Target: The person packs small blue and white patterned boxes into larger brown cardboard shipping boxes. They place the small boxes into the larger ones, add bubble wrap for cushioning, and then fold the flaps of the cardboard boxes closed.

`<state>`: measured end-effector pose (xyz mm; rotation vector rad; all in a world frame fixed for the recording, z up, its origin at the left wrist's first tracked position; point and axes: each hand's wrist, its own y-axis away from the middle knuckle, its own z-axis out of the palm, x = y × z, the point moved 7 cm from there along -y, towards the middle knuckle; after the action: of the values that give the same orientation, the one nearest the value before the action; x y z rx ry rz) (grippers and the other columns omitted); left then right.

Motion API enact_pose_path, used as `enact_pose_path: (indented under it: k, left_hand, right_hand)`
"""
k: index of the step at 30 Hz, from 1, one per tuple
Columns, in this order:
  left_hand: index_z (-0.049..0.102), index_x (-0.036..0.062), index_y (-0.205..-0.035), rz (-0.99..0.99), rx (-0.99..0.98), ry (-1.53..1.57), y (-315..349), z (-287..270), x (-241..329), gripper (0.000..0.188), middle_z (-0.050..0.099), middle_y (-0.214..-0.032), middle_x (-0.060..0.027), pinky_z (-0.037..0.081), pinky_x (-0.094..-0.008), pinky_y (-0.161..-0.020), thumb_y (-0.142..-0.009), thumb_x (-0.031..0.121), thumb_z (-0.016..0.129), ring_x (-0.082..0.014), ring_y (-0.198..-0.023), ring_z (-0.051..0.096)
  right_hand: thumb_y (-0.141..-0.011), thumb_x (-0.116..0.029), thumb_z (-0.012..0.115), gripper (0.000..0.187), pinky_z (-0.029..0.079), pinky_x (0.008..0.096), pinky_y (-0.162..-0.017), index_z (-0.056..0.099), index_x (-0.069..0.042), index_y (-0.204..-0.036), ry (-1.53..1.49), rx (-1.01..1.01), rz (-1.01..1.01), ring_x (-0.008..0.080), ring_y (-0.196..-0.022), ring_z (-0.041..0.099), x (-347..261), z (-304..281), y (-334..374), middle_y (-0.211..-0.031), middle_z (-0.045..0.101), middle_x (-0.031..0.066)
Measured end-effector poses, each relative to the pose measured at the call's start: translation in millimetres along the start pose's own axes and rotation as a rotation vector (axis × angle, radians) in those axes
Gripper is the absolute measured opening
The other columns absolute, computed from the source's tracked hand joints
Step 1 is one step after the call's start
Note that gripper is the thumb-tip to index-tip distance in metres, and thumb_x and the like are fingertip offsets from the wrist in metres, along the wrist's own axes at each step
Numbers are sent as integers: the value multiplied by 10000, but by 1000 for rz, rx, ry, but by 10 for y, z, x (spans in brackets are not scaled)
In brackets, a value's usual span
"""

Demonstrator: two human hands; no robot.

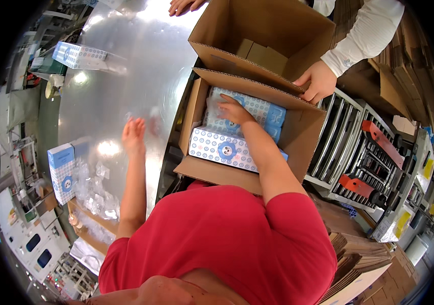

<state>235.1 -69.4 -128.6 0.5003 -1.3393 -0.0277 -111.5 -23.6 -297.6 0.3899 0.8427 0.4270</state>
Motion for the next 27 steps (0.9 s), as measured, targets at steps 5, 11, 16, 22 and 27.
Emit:
enact_pose_path:
  k: [5, 11, 16, 22, 27]
  left_hand:
    - [498, 26, -1213, 26, 377, -100, 186, -1537, 226, 322, 607, -1086, -133, 516, -260, -748, -941, 196, 525, -218, -946, 618]
    - [557, 30, -1164, -5, 607, -285, 577, -2522, 175, 284, 635, -941, -80, 485, -220, -621, -924, 180, 536, -143, -769, 605]
    - [557, 19, -1159, 13, 816, -403, 708, -3303, 307, 314, 605, -913, -73, 432, -235, -535, -891, 183, 563, -135, -701, 558]
    - [523, -10, -1189, 81, 998, -457, 838, -3831, 287, 370, 583, -941, -81, 428, -298, -586, -873, 179, 554, -171, -739, 543]
    - [523, 14, -1222, 102, 735, -424, 430, -2892, 195, 366, 594, -984, -69, 460, -289, -703, -879, 141, 536, -171, -843, 557]
  right_hand:
    - [-714, -157, 741, 632, 429, 400, -914, 479, -51, -1279, 1240, 581, -440, 328, -1098, 500, -360, -128, 65, -1177, 526, 160]
    - [-723, -138, 711, 429, 454, 368, -819, 603, -92, -1135, 1436, 368, -530, 313, -968, 542, -601, 310, 145, -1031, 556, 139]
    - [-761, -188, 659, 89, 487, 389, -689, 701, -143, -826, 1406, 243, -398, 281, -759, 608, -469, 437, -34, -787, 609, 67]
    - [-733, -164, 590, 61, 484, 373, -623, 615, -130, -689, 1612, -133, -740, 227, -759, 585, -472, 558, 539, -740, 562, 17]
    - [-742, -101, 575, 100, 491, 333, -656, 649, -116, -808, 1955, -433, -753, 223, -819, 577, -124, 407, 598, -798, 550, 56]
